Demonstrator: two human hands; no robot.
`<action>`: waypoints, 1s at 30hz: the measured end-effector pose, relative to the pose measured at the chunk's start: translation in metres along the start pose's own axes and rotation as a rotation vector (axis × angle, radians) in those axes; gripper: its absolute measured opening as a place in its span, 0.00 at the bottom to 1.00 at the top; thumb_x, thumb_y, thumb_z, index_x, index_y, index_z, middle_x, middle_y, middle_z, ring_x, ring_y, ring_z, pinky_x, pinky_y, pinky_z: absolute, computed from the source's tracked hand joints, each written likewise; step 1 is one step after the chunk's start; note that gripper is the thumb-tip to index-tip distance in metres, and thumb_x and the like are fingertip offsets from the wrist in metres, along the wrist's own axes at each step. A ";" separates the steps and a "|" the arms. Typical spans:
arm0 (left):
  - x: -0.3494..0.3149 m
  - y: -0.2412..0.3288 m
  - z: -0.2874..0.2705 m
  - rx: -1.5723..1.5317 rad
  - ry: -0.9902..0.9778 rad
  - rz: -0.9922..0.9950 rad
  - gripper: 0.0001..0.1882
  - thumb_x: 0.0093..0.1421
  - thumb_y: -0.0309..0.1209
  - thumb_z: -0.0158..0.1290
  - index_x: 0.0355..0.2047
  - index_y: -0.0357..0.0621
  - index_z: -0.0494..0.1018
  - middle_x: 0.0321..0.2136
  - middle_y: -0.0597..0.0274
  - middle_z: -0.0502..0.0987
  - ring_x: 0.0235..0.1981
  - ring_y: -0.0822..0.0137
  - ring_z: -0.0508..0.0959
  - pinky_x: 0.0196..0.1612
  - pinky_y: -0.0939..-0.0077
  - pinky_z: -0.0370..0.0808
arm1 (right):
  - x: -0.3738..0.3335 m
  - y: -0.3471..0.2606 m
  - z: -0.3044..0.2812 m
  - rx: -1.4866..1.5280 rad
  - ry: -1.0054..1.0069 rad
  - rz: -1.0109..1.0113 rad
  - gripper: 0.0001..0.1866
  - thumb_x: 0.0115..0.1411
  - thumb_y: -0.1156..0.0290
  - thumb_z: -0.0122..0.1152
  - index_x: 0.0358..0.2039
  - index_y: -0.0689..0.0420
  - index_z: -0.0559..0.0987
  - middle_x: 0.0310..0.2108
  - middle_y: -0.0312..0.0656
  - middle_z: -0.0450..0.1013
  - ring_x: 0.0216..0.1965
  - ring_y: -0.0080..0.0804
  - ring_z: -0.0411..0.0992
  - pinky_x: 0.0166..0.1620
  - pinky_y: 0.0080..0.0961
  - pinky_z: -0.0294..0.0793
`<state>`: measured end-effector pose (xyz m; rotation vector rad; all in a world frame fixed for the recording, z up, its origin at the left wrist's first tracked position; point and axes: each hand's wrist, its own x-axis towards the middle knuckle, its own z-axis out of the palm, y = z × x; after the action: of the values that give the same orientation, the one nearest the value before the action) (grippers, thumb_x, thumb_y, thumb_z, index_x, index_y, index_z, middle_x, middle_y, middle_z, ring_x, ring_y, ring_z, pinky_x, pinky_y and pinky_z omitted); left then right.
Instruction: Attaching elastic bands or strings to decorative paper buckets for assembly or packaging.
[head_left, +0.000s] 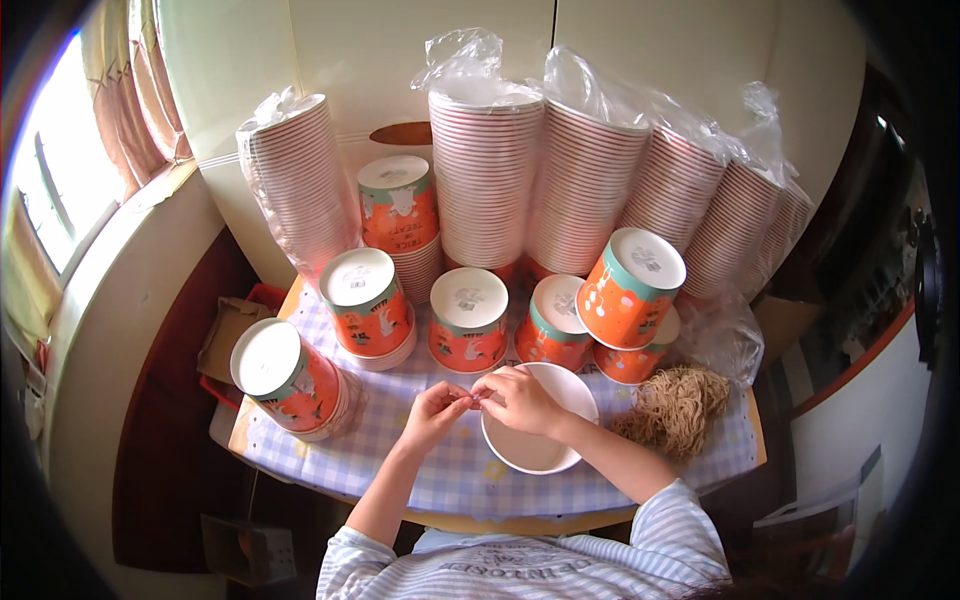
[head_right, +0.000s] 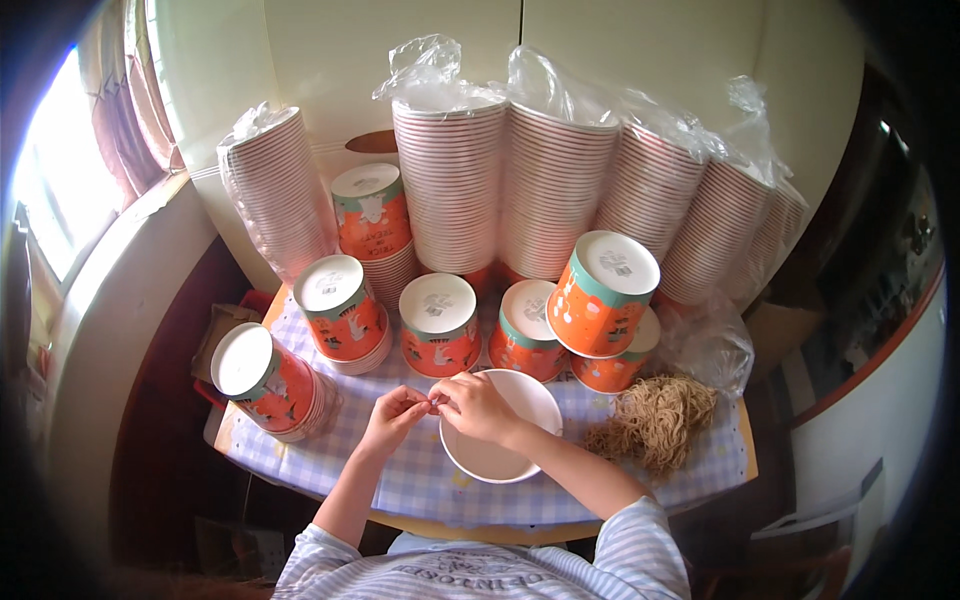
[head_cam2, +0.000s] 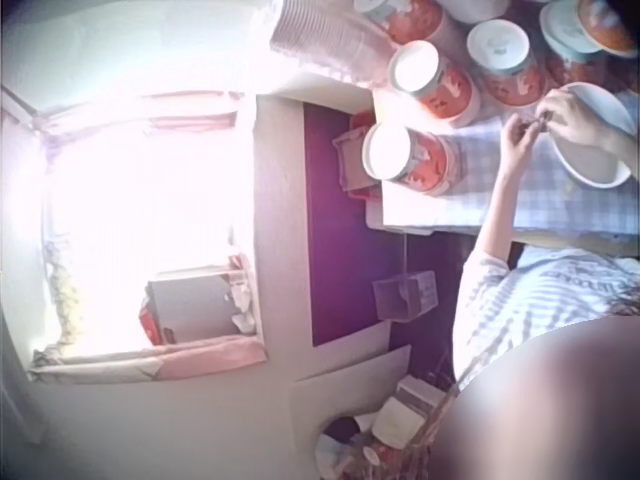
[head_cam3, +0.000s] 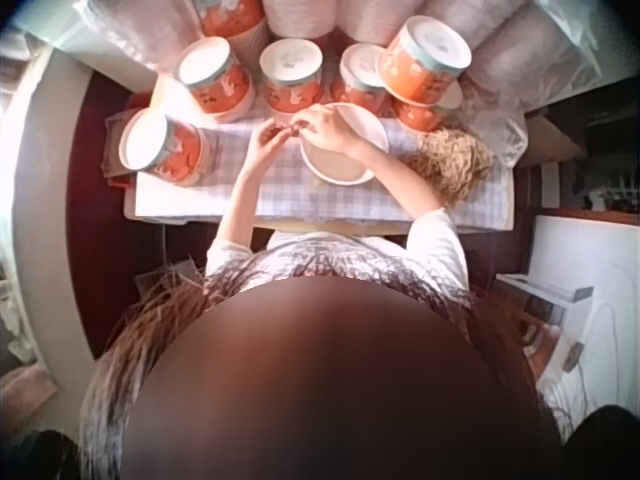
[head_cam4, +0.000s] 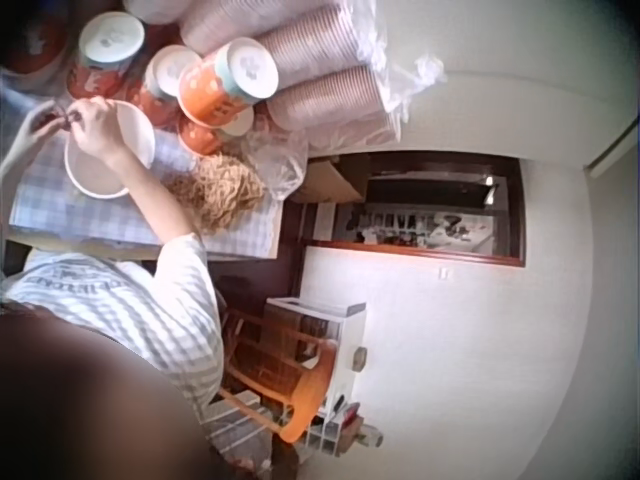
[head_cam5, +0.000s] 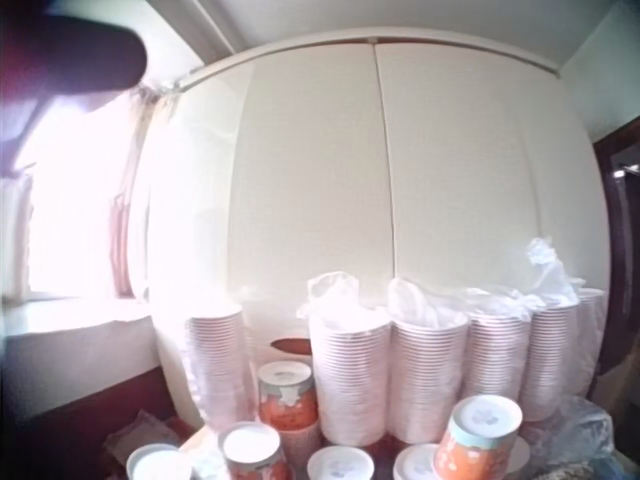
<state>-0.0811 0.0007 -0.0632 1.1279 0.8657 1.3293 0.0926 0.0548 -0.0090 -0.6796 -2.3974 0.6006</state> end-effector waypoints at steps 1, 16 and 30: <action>0.001 0.000 0.000 0.010 -0.004 -0.001 0.04 0.57 0.24 0.50 0.31 0.35 0.69 0.31 0.59 0.75 0.35 0.72 0.75 0.41 0.79 0.71 | 0.000 0.001 0.001 0.034 0.019 0.004 0.08 0.47 0.74 0.56 0.31 0.55 0.73 0.27 0.35 0.74 0.34 0.35 0.71 0.38 0.34 0.67; 0.000 -0.001 0.005 -0.138 0.051 -0.074 0.03 0.56 0.25 0.51 0.30 0.40 0.69 0.28 0.63 0.76 0.29 0.79 0.73 0.31 0.88 0.67 | -0.002 -0.003 0.001 0.210 -0.048 0.149 0.05 0.50 0.75 0.55 0.29 0.59 0.74 0.28 0.44 0.70 0.28 0.37 0.72 0.31 0.31 0.72; -0.005 -0.004 0.009 0.670 0.355 0.227 0.06 0.49 0.23 0.57 0.29 0.41 0.73 0.21 0.66 0.73 0.23 0.78 0.70 0.28 0.86 0.66 | -0.002 0.002 0.003 0.165 -0.016 0.158 0.05 0.50 0.71 0.59 0.25 0.59 0.76 0.25 0.42 0.71 0.26 0.35 0.72 0.31 0.29 0.71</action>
<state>-0.0717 -0.0049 -0.0651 1.5582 1.5566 1.4972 0.0929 0.0548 -0.0131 -0.7994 -2.2913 0.8619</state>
